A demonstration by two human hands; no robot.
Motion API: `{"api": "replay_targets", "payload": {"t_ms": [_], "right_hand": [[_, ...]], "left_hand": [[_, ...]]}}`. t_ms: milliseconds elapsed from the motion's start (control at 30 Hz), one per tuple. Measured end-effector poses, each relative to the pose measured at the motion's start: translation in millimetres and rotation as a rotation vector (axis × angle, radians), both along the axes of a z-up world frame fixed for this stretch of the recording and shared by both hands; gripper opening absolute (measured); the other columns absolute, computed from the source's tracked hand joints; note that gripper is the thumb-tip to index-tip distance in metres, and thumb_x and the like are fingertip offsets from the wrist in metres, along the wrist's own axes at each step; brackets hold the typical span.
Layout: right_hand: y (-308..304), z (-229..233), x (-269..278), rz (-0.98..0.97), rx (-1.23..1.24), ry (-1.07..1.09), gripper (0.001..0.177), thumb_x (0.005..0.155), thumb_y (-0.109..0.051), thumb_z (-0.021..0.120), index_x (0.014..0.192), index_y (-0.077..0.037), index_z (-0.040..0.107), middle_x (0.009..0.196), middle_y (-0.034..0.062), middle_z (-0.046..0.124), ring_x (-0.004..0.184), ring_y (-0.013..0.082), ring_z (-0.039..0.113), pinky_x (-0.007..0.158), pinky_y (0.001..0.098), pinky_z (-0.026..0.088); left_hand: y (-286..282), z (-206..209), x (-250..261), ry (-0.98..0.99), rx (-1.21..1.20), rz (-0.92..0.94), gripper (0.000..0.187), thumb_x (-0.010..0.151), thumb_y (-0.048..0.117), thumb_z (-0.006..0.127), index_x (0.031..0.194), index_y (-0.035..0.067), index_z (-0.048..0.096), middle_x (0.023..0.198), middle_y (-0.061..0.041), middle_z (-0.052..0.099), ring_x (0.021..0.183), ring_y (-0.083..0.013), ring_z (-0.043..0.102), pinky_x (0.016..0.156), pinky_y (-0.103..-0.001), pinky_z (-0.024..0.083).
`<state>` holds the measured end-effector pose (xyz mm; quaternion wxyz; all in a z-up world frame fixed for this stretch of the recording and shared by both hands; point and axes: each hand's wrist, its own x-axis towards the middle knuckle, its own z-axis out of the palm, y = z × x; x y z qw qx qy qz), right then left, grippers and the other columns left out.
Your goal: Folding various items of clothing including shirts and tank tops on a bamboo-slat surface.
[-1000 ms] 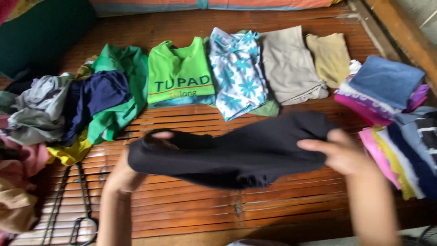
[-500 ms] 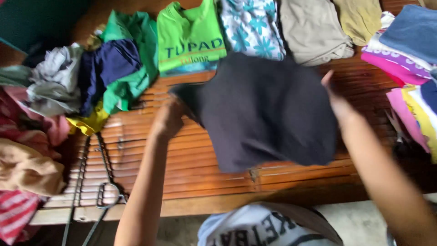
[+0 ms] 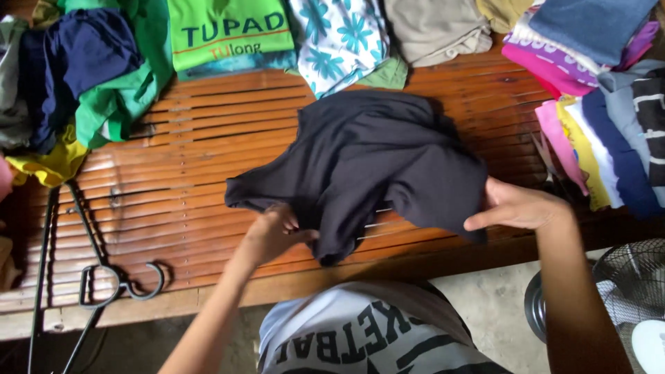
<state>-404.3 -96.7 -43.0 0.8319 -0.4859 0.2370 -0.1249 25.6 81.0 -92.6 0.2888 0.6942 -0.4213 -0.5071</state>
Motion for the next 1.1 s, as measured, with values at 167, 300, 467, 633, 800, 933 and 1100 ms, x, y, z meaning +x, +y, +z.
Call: {"api": "replay_targets", "payload": {"t_ms": [167, 300, 467, 633, 800, 933, 1100], "right_hand": [[-9.0, -27.8, 0.2, 0.172, -0.276, 0.962, 0.056, 0.082, -0.018, 0.087, 0.124, 0.011, 0.063, 0.111, 0.0163, 0.073, 0.102, 0.0244, 0.064, 0.094, 0.0446, 0.052], [-28.6, -47.4, -27.7, -0.329, -0.001, -0.112, 0.066, 0.089, -0.008, 0.080, 0.142, 0.015, 0.047, 0.127, 0.0179, 0.065, 0.116, 0.0307, 0.063, 0.102, 0.0476, 0.050], [-36.7, 11.8, -12.3, -0.196, -0.216, -0.038, 0.104, 0.069, -0.005, 0.079, 0.160, -0.004, 0.029, 0.159, 0.0131, 0.044, 0.144, 0.0276, 0.043, 0.115, 0.0453, 0.033], [-95.0, -36.9, -54.7, -0.600, 0.000, -0.262, 0.085, 0.081, -0.018, 0.078, 0.157, 0.001, 0.045, 0.151, 0.0168, 0.059, 0.140, 0.0317, 0.054, 0.117, 0.0489, 0.039], [-90.5, 3.2, 24.8, -0.697, -0.021, -0.137, 0.057, 0.097, -0.021, 0.070, 0.153, -0.012, 0.060, 0.137, 0.0101, 0.066, 0.128, 0.0218, 0.061, 0.108, 0.0412, 0.047], [-93.0, -55.4, 6.4, -0.730, -0.233, 0.338, 0.032, 0.097, -0.009, 0.069, 0.128, -0.004, 0.070, 0.127, 0.0079, 0.070, 0.110, 0.0151, 0.067, 0.095, 0.0314, 0.054], [-64.3, -80.7, 2.7, -0.587, -0.292, 0.557, 0.030, 0.094, -0.008, 0.069, 0.124, -0.006, 0.074, 0.116, 0.0055, 0.073, 0.098, 0.0124, 0.068, 0.085, 0.0289, 0.055]], "left_hand": [[1.1, 9.4, -50.1, -0.831, -0.798, -0.116, 0.032, 0.067, 0.019, 0.089, 0.090, 0.010, 0.071, 0.085, -0.010, 0.069, 0.082, -0.0251, 0.064, 0.071, -0.035, 0.054], [-19.9, 46.4, -15.0, 0.265, -0.375, 0.251, 0.013, 0.094, 0.015, 0.076, 0.092, 0.008, 0.065, 0.079, 0.003, 0.059, 0.072, -0.0083, 0.053, 0.062, -0.026, 0.042], [-16.3, 90.7, 88.6, 0.306, -0.486, 0.353, 0.022, 0.105, 0.025, 0.072, 0.094, 0.007, 0.065, 0.088, -0.004, 0.067, 0.080, -0.0150, 0.061, 0.071, -0.031, 0.049], [-11.7, 189.8, 92.8, 0.820, -0.574, 0.167, 0.068, 0.091, 0.059, 0.066, 0.139, 0.014, 0.047, 0.121, -0.002, 0.068, 0.108, -0.0216, 0.068, 0.082, -0.039, 0.060], [-8.9, 64.6, 178.2, 1.024, -0.501, 0.377, 0.104, 0.090, 0.073, 0.060, 0.166, 0.009, 0.030, 0.152, -0.013, 0.061, 0.120, -0.0316, 0.068, 0.075, -0.035, 0.059], [7.7, 4.9, 240.5, -0.113, -0.300, 0.432, 0.090, 0.097, 0.061, 0.074, 0.157, 0.002, 0.043, 0.142, -0.026, 0.054, 0.119, -0.0309, 0.056, 0.076, -0.031, 0.051], [21.9, 25.3, 242.4, -0.022, -0.195, 0.624, 0.070, 0.087, 0.040, 0.075, 0.144, 0.004, 0.055, 0.108, -0.019, 0.071, 0.083, -0.0205, 0.072, 0.062, -0.031, 0.056]]}}
